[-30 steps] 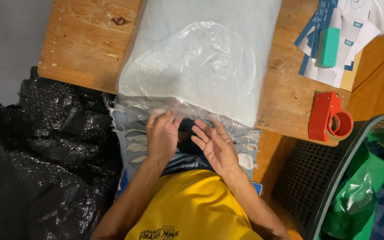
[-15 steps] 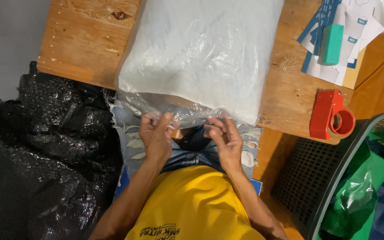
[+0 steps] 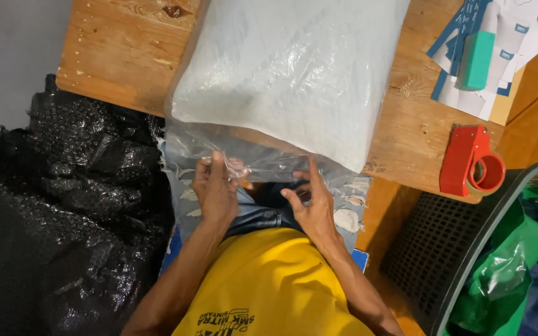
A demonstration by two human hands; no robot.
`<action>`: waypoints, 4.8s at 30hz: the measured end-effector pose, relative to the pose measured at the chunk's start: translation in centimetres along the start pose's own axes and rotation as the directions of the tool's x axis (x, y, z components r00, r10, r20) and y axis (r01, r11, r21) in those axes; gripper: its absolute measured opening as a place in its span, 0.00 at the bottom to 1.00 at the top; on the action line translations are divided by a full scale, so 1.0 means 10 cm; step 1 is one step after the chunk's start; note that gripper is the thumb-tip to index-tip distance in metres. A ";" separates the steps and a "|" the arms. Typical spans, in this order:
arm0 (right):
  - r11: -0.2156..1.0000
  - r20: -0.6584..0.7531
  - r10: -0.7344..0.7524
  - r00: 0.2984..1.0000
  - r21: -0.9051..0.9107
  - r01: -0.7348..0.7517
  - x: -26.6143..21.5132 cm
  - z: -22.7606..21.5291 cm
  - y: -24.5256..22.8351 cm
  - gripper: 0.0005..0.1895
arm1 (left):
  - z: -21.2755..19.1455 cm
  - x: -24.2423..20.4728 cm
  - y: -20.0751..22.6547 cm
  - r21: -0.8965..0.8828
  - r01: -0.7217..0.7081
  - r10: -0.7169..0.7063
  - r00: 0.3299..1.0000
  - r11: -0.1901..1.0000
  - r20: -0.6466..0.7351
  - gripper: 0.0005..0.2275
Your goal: The person wraps a white rectangular item in clear plastic on a wooden table, smoothing the plastic with a green tool and pressing the edges. The person then picks up a green reusable bag from a nearby basket.
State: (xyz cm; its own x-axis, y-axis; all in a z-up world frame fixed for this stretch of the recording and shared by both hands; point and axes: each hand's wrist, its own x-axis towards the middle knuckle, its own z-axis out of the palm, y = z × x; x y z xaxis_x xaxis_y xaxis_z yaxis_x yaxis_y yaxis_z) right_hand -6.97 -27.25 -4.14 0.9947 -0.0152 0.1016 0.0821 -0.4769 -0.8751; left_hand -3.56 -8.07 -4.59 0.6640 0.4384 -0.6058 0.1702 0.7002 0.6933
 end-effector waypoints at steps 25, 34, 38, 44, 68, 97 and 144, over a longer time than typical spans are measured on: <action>0.885 0.204 -0.146 0.968 0.464 0.036 -0.09 0.45 0.03 0.21 | 0.17 0.66 0.75 0.324 -0.484 0.496 0.867 0.813 0.050 0.18; 0.971 0.062 -0.235 0.970 -0.040 0.238 1.27 -1.09 -0.59 0.20 | 0.53 0.10 1.64 0.622 -0.498 0.364 0.867 0.604 0.341 0.43; 0.883 -0.302 -0.426 0.853 -0.346 0.318 2.31 -1.83 -0.03 0.17 | 0.77 0.29 1.59 0.730 -0.391 0.206 0.920 0.560 0.335 0.36; 0.943 -0.162 -0.007 0.987 -0.330 -0.048 2.42 -1.63 0.87 0.27 | 0.88 0.44 1.67 0.765 -0.453 0.201 0.891 0.457 0.408 0.33; 0.827 -0.093 0.558 0.824 0.147 -0.543 1.42 -1.33 -0.51 0.38 | 1.03 0.77 2.12 0.864 -0.380 0.022 0.918 0.330 0.396 0.29; 0.925 -0.164 0.198 0.966 -0.294 -0.239 1.67 -1.16 -0.29 0.43 | 1.68 0.47 1.07 0.192 -0.849 0.073 0.179 -0.493 0.981 0.41; 0.143 -0.937 0.153 0.314 -0.294 -0.945 -2.30 -2.94 1.23 0.04 | 1.83 -1.20 -1.25 -0.442 -0.897 -0.225 -0.434 0.016 0.872 0.32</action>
State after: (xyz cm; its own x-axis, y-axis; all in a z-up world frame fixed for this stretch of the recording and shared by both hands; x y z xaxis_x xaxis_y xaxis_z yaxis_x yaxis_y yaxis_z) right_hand -30.61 -58.65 -3.35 0.2675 -0.9012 0.3410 -0.9465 -0.3121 -0.0823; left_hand -0.33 -32.37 1.15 0.3090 -0.8394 0.4471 -0.9146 -0.1333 0.3818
